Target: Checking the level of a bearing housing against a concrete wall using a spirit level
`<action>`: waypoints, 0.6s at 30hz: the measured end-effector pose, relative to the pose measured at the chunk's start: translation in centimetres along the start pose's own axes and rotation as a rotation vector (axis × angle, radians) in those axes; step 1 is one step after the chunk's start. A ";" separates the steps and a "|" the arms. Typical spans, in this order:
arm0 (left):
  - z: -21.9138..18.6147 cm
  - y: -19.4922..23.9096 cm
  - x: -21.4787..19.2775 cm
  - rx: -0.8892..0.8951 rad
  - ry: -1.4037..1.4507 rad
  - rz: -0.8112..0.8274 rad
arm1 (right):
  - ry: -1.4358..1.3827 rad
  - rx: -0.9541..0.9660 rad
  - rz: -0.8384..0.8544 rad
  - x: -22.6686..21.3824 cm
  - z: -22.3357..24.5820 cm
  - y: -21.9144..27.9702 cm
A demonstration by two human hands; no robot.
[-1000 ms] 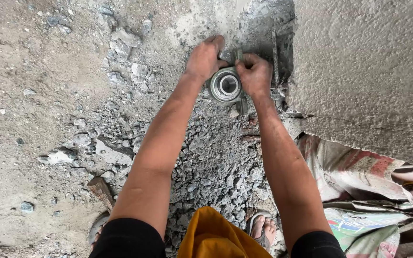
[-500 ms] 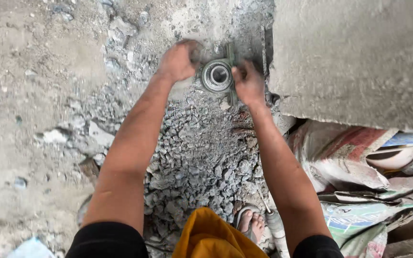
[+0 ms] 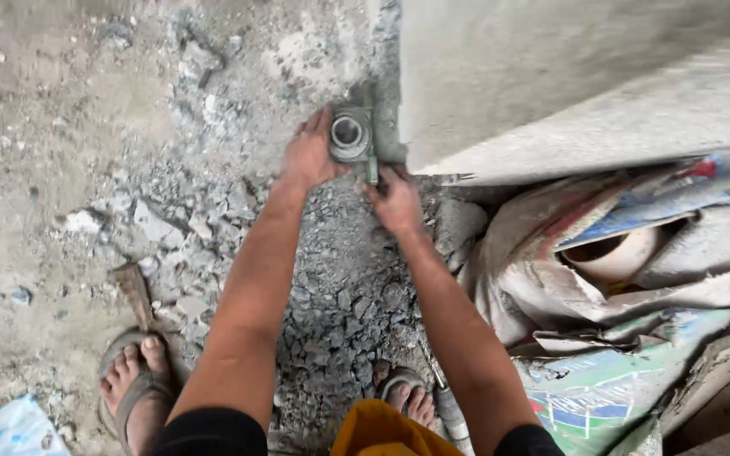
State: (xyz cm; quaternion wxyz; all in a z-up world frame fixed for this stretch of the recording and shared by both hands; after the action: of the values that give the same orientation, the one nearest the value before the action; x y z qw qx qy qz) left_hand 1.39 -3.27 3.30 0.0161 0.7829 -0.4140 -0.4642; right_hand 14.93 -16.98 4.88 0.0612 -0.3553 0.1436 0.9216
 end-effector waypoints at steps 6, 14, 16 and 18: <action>1.7 0.1 1.4 -0.011 0.016 -0.074 | 0.001 -0.102 0.002 1.3 -1.9 -0.2; 3.2 -1.2 2.2 0.015 0.061 -0.148 | 0.103 -0.190 -0.027 1.9 -2.3 -0.3; 3.0 -1.1 2.0 0.012 0.053 -0.152 | 0.103 -0.188 -0.019 1.7 -2.0 -0.2; 3.1 -1.1 2.2 0.012 0.046 -0.151 | 0.107 -0.196 -0.031 1.6 -1.9 -0.2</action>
State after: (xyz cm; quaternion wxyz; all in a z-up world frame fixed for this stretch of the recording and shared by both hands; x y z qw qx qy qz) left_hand 0.28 -2.86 -0.52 -0.0141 0.8225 -0.3559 -0.4435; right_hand 14.98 -17.41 2.37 0.0327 -0.4106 0.0505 0.9098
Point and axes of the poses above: each hand's wrist, its own y-axis away from the middle knuckle, its own x-axis out of the palm, z = x × y, the point moved 9 cm from there along -y, towards the middle knuckle, and after that the axes turned 13 degrees about z, right-handed, at the moved point
